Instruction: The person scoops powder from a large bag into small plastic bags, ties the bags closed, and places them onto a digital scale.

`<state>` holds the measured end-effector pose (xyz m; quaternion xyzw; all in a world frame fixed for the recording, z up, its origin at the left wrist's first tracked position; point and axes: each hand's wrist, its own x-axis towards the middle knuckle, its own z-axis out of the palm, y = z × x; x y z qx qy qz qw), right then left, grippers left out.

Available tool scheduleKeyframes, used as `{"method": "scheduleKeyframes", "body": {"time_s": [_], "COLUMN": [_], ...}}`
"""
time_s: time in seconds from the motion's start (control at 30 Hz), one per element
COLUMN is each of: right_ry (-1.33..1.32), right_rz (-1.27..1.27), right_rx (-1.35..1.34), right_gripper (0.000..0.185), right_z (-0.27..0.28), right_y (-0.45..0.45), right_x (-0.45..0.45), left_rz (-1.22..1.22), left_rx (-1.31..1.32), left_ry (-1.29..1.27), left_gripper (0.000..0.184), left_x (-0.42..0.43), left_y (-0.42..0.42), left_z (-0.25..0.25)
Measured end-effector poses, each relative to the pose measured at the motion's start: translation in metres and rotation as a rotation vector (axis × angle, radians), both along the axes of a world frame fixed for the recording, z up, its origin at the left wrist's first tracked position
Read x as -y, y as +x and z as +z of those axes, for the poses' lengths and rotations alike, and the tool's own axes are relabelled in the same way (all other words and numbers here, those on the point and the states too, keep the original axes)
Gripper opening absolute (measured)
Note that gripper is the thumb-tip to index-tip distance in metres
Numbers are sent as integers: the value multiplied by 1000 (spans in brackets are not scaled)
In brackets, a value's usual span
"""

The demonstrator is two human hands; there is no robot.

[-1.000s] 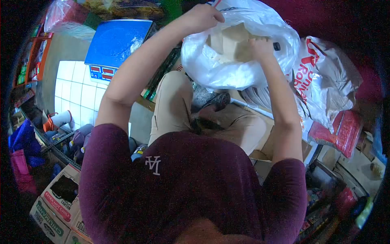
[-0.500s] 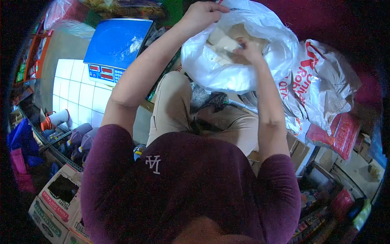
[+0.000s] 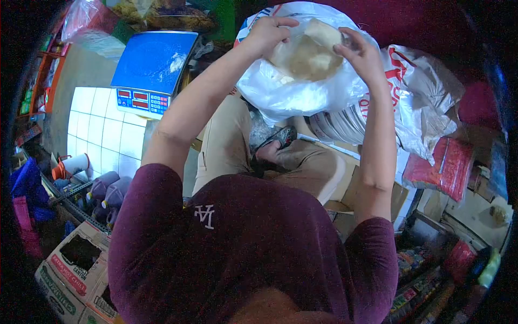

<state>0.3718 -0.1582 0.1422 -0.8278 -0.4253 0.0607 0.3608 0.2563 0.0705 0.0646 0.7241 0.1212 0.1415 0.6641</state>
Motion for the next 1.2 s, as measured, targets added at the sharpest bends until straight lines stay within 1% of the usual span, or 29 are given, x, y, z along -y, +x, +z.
{"method": "scheduleKeyframes", "body": {"time_s": [0.07,0.1,0.2,0.33,0.4,0.43,0.5,0.53,0.6,0.67,0.73,0.77,0.93,0.97,1.0,1.1,1.2], "right_ry": [-76,-201,-240,-283,-450,-452,-491,-492,-588,-629,-703,-765,-827,-856,-856,-847,-808], "right_rz": [-8,-110,-125,-153,-170,-171,-166,-165,-124,-115,-33,-8,32,36,36,33,3], "right_rx": [196,263,262,301,440,442,688,689,946,956,1084,1093,1171,1180,1181,1199,1143], "right_gripper": [46,40,37,35,32,32,27,27,26,28,26,28,28,28,28,28,31], "right_z": [4,7,-2,0,5,6,10,12,20,30,34,37,47,49,49,48,54], "right_y": [-9,-18,-23,-28,-32,-33,-37,-38,-40,-45,-45,-43,-48,-49,-48,-45,-43], "right_x": [-6,-9,-14,-19,-23,-24,-28,-31,-39,-47,-55,-58,-72,-73,-74,-74,-65], "left_rz": [14,29,25,42,72,71,95,96,89,85,79,86,115,123,130,120,107], "left_rx": [-4,-10,-10,20,50,52,44,44,57,40,23,29,16,4,-9,-26,11], "left_ry": [2,2,-29,-26,-35,-37,22,21,-70,-87,-105,-120,-153,-147,-141,-190,-214], "left_gripper": [36,36,39,37,38,38,39,39,38,39,39,39,40,37,34,34,35], "left_x": [9,13,20,27,33,36,38,39,41,43,46,46,46,45,45,45,41], "left_y": [0,1,6,10,11,11,13,15,19,24,27,28,28,29,28,27,27], "left_z": [7,8,8,1,2,3,3,1,-3,-7,-8,-8,-1,-1,1,4,2]}}
